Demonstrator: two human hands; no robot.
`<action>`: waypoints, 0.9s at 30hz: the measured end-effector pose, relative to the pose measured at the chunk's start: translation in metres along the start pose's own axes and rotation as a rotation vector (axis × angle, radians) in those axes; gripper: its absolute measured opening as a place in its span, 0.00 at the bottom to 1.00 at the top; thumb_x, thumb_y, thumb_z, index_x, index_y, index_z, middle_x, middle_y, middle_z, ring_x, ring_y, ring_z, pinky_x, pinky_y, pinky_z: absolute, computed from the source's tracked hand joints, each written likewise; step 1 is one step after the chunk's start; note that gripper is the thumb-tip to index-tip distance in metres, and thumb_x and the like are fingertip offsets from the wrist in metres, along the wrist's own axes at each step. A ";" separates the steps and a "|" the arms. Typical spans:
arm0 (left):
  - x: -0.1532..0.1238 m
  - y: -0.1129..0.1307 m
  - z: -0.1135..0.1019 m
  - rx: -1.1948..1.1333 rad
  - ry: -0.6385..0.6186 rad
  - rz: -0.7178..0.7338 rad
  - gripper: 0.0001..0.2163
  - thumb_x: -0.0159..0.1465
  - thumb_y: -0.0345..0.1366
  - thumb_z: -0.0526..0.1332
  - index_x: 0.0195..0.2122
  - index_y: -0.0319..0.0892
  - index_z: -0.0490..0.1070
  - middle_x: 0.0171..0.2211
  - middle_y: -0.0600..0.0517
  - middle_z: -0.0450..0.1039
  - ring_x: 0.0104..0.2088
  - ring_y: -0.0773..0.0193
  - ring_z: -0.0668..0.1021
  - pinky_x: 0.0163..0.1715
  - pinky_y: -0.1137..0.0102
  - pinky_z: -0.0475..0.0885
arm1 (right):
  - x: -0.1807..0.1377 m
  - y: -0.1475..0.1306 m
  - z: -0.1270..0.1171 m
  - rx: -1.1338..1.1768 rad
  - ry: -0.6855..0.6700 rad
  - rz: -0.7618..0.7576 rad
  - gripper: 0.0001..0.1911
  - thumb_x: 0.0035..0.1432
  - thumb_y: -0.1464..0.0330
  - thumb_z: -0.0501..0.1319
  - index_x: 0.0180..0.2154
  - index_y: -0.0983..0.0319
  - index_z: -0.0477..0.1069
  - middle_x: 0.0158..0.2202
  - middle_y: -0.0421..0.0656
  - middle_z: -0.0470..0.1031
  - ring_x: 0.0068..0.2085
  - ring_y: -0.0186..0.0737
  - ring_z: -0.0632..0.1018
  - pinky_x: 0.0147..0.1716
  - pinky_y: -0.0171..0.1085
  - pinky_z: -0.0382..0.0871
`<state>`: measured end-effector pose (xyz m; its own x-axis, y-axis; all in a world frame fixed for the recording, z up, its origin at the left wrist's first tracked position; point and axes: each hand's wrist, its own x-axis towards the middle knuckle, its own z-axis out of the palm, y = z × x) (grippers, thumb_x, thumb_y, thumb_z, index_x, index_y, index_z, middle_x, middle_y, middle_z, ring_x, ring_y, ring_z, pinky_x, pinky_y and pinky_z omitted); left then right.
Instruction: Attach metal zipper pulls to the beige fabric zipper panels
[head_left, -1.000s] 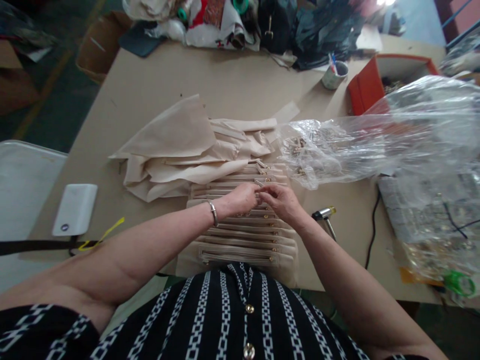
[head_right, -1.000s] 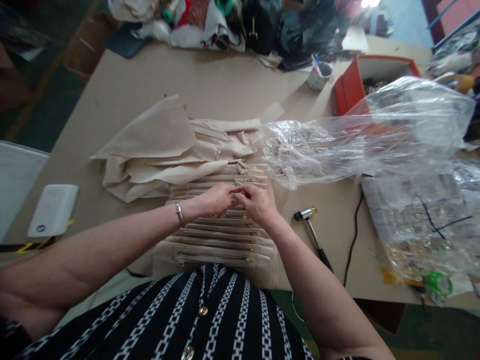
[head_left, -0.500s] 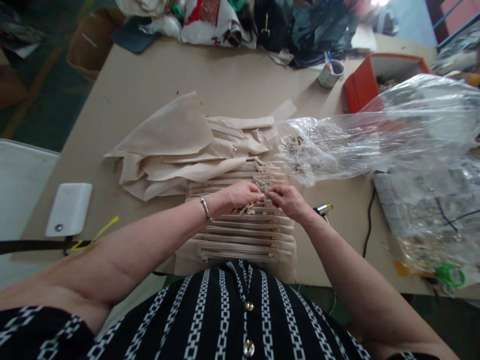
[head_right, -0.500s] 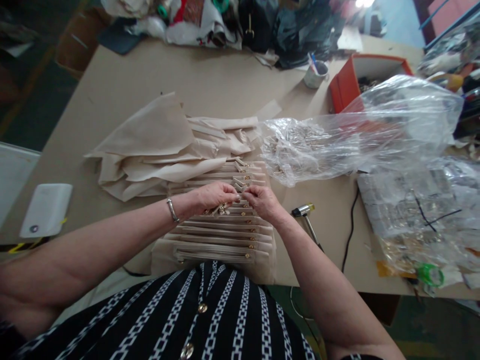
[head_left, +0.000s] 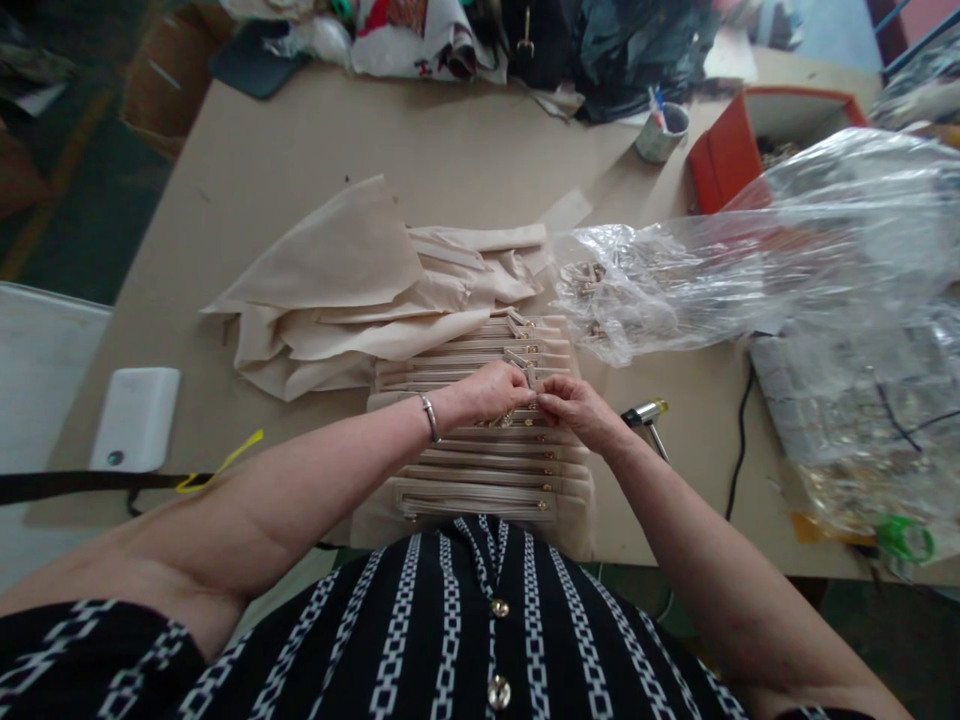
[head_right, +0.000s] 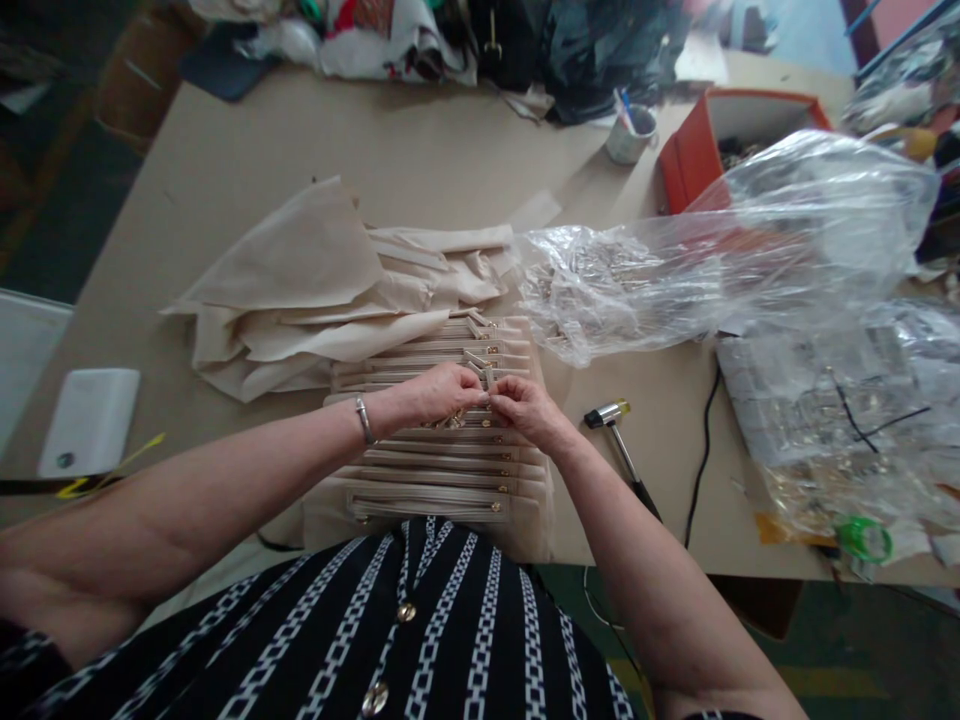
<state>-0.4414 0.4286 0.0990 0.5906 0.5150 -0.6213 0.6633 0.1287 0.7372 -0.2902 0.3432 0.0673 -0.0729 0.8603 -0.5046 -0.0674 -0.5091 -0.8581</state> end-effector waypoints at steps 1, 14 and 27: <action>-0.001 -0.001 0.000 -0.013 -0.004 -0.009 0.11 0.53 0.36 0.61 0.16 0.40 0.63 0.14 0.59 0.56 0.18 0.73 0.57 0.19 0.72 0.49 | 0.000 0.000 -0.001 -0.029 0.019 -0.001 0.15 0.46 0.58 0.64 0.28 0.62 0.67 0.17 0.32 0.63 0.19 0.27 0.62 0.20 0.30 0.55; -0.002 -0.008 -0.002 -0.201 -0.181 -0.129 0.10 0.55 0.38 0.60 0.20 0.40 0.65 0.16 0.57 0.61 0.16 0.72 0.61 0.18 0.72 0.54 | -0.002 0.006 0.004 -0.375 0.142 -0.239 0.12 0.47 0.62 0.63 0.23 0.61 0.64 0.20 0.34 0.62 0.23 0.29 0.62 0.24 0.31 0.57; 0.013 -0.011 0.003 0.186 0.050 -0.029 0.06 0.49 0.28 0.59 0.17 0.39 0.69 0.13 0.57 0.62 0.19 0.69 0.64 0.23 0.71 0.55 | 0.005 0.016 -0.006 -0.908 0.181 -0.135 0.09 0.52 0.71 0.58 0.32 0.60 0.77 0.31 0.41 0.78 0.33 0.39 0.74 0.34 0.35 0.63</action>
<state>-0.4396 0.4318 0.0822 0.5499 0.5552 -0.6240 0.7556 -0.0121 0.6550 -0.2861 0.3397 0.0506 0.0400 0.9407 -0.3368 0.7450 -0.2527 -0.6173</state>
